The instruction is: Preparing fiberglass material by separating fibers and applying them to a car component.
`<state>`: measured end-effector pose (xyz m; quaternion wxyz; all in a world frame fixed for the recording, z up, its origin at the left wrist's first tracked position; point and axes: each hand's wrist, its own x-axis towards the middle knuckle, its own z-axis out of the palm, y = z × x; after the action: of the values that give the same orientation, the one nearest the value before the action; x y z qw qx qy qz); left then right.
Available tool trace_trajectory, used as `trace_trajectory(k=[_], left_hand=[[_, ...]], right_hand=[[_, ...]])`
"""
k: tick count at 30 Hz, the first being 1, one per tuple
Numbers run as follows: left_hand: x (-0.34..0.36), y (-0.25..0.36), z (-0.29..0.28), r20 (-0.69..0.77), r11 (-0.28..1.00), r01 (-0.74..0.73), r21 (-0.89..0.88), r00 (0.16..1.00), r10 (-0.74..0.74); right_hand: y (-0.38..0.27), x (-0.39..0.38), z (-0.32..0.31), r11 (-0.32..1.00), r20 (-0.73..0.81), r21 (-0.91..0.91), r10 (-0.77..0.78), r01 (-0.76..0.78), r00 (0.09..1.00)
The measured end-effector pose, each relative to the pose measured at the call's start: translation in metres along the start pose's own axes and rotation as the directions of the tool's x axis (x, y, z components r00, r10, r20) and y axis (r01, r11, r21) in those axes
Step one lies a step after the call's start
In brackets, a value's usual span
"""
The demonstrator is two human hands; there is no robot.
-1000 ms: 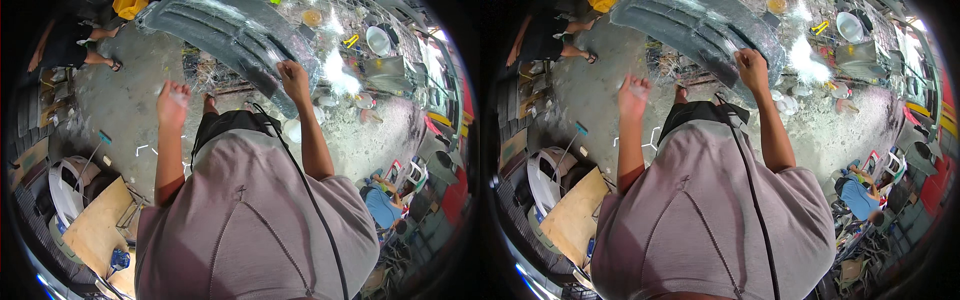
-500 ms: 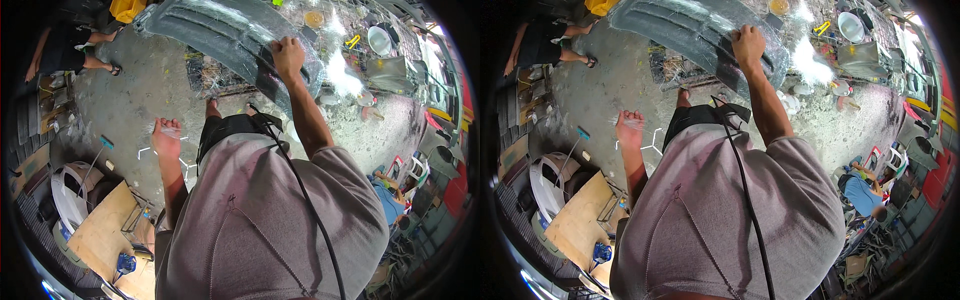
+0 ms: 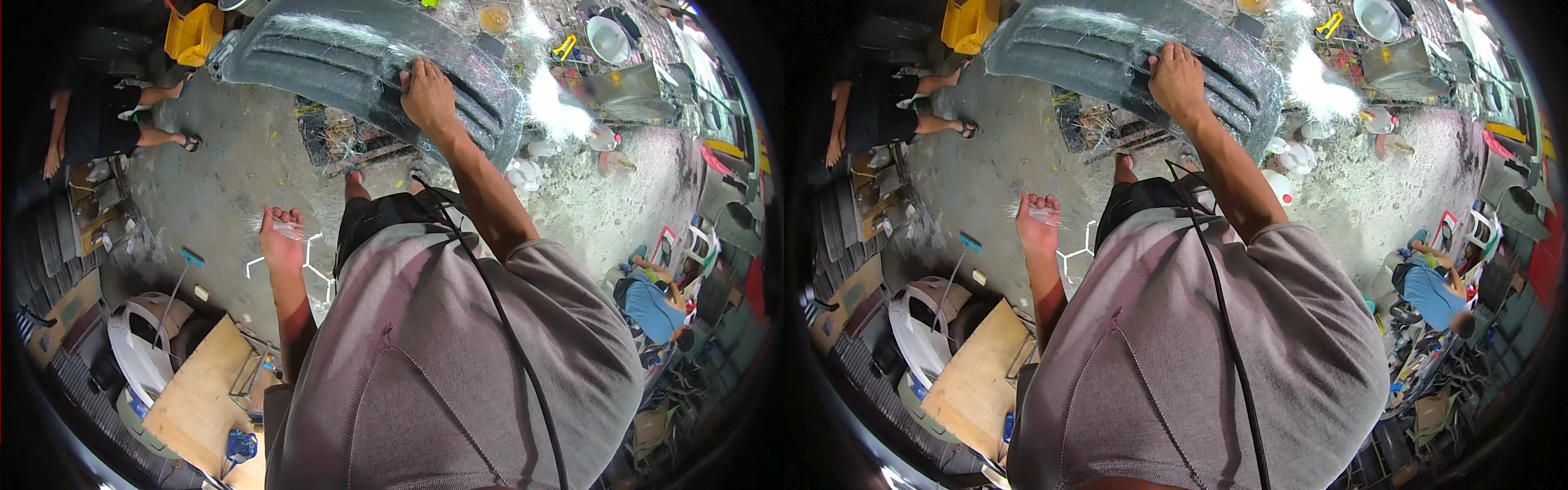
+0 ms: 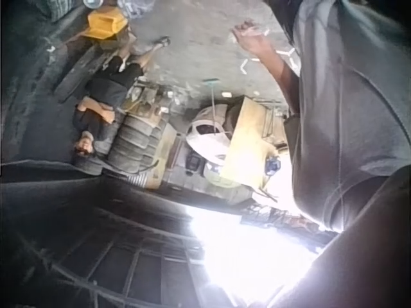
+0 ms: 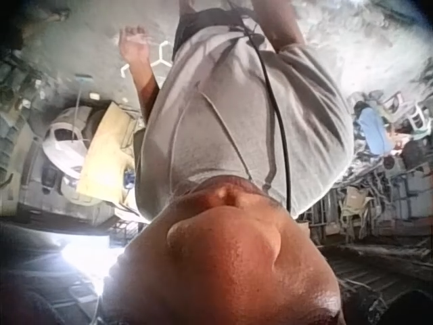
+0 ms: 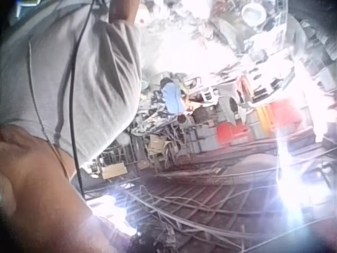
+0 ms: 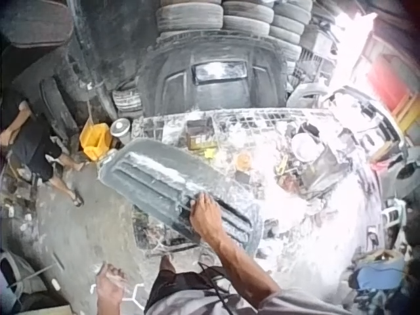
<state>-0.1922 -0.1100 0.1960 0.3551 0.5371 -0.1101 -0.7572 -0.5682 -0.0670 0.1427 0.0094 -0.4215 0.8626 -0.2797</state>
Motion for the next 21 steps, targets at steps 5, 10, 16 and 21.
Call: trace_trajectory(k=[5,10,16,21], left_hand=[[-0.002,-0.001,0.003,0.050,1.000,-0.011,0.006,0.999,0.010],[-0.007,-0.012,-0.010,0.069,1.000,0.012,-0.021,0.998,-0.011],[-0.011,-0.021,-0.014,0.047,0.999,0.048,-0.025,0.998,-0.047],[-0.013,-0.022,-0.011,0.050,0.999,0.036,-0.008,0.998,-0.035]], right_hand=[[-0.018,-0.006,-0.023,0.997,0.034,-0.068,0.022,-0.020,0.999],[-0.007,-0.010,-0.046,0.991,-0.223,-0.032,-0.136,0.132,0.965],[0.046,0.021,-0.020,0.979,-0.290,0.092,-0.149,0.183,0.945],[0.073,0.025,-0.005,0.960,-0.308,0.208,-0.118,0.188,0.944]])
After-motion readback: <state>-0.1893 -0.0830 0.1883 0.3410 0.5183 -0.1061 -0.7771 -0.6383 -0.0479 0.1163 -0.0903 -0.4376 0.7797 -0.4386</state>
